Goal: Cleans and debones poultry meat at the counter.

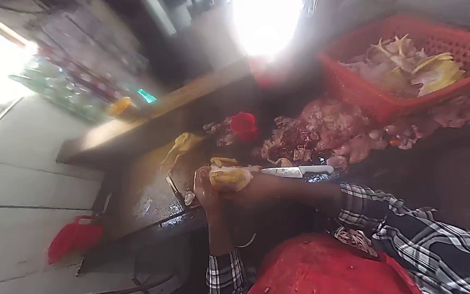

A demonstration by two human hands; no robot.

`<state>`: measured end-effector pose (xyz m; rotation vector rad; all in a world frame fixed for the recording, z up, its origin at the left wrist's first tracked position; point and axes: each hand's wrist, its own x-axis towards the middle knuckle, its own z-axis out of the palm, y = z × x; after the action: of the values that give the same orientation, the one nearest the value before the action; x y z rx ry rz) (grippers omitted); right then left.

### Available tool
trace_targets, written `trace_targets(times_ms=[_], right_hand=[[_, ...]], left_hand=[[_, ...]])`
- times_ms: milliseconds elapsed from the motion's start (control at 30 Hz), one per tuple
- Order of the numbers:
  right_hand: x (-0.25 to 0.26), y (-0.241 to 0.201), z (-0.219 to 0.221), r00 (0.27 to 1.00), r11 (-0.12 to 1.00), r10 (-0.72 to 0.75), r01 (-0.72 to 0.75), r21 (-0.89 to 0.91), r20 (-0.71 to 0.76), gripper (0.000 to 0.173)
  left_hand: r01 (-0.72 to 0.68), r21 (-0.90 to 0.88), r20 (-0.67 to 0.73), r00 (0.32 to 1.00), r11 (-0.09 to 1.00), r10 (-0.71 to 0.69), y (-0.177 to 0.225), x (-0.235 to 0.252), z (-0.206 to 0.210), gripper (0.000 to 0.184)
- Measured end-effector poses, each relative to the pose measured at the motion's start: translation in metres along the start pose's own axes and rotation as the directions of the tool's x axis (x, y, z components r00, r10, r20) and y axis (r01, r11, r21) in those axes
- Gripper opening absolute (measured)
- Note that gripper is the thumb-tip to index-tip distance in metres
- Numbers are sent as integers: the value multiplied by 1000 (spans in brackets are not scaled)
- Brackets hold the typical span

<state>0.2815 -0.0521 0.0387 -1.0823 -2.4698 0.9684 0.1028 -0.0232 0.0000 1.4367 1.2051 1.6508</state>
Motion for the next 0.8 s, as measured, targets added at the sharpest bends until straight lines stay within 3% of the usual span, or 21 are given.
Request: trace_targets(times_ms=[100, 200, 300, 367, 467, 567, 700, 733, 800], right_hand=[[-2, 19, 1, 1000, 962, -23, 17, 271, 20, 35], [-2, 31, 3, 992, 814, -128, 106, 572, -3, 29], [-2, 36, 6, 979, 738, -190, 189, 648, -70, 28], [-3, 39, 15, 975, 805, -159, 220, 551, -156, 28], [-6, 45, 23, 954, 960, -66, 142, 243, -294, 52], [-4, 46, 24, 965, 997, 0, 19, 70, -261, 63], [-13, 51, 9, 990, 961, 110, -84, -264, 88, 48], [-19, 51, 7, 987, 950, 128, -94, -299, 95, 42], [-28, 49, 6, 998, 968, 47, -57, -243, -49, 33]], left_hand=[[9, 72, -17, 1000, 997, -8, 5, 0, 4, 39], [-14, 74, -4, 1000, 997, 14, 7, -1, 7, 38], [-31, 50, 23, 999, 998, 30, 8, -1, 10, 39], [-18, 13, 36, 999, 1000, 18, 9, -1, 13, 38], [59, -53, 57, 997, 997, -56, 1, -2, 15, 38], [136, -59, 57, 990, 989, -132, -5, -1, 11, 40], [204, -318, 99, 978, 926, -182, -10, 5, -8, 48], [229, -412, 122, 973, 882, -196, -8, 6, -13, 52], [277, -516, 140, 961, 811, -240, -5, 8, -21, 62]])
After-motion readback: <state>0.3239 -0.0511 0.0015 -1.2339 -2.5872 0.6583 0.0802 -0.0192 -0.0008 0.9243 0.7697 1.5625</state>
